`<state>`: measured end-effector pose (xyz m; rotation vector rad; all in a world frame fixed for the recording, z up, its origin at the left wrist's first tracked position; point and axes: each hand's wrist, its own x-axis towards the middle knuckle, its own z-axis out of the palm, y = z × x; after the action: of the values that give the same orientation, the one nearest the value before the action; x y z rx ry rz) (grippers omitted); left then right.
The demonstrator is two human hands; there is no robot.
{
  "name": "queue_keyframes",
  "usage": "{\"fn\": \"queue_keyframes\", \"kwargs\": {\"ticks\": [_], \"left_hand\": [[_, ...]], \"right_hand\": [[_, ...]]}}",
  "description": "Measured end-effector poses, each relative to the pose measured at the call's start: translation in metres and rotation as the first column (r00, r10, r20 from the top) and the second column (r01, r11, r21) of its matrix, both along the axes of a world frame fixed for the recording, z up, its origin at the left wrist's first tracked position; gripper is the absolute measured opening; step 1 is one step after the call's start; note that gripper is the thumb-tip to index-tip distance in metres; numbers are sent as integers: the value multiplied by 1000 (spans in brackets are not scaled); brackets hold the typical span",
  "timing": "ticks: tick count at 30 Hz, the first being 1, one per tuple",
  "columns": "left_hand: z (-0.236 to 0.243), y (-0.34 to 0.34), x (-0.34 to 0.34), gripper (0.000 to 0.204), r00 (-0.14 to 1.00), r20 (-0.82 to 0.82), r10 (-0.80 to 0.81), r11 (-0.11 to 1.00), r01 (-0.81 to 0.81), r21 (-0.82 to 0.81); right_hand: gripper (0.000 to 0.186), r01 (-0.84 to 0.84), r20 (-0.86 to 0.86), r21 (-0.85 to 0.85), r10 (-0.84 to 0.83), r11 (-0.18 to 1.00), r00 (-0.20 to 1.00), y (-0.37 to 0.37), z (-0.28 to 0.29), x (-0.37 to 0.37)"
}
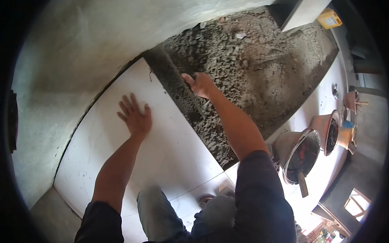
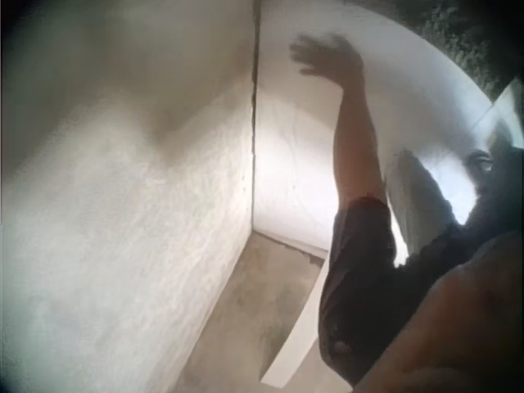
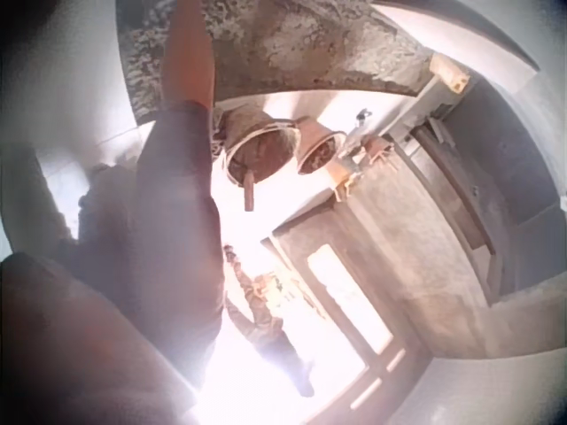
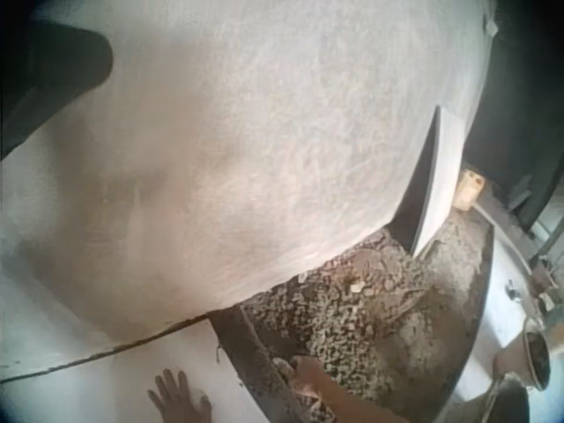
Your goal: The person taps floor tiles into place using a rubber mallet and uses a trowel to scrape gaps and spread mortar. They also wipe the tile surface with a rag.
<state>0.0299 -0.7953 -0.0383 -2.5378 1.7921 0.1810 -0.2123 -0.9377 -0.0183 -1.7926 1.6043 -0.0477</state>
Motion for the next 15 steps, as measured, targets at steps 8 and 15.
{"fn": "queue_keyframes", "kwargs": {"ticks": [8,15], "left_hand": [[-7,-4,-6,71,999,47,-7,999,8,-33],[-11,-3,-6,72,999,50,-21,1000,21,-6]], "right_hand": [[73,-68,269,305,-18,950,963,84,38,-65],[78,-87,229,367,0,926,973,141,25,-65]]}}
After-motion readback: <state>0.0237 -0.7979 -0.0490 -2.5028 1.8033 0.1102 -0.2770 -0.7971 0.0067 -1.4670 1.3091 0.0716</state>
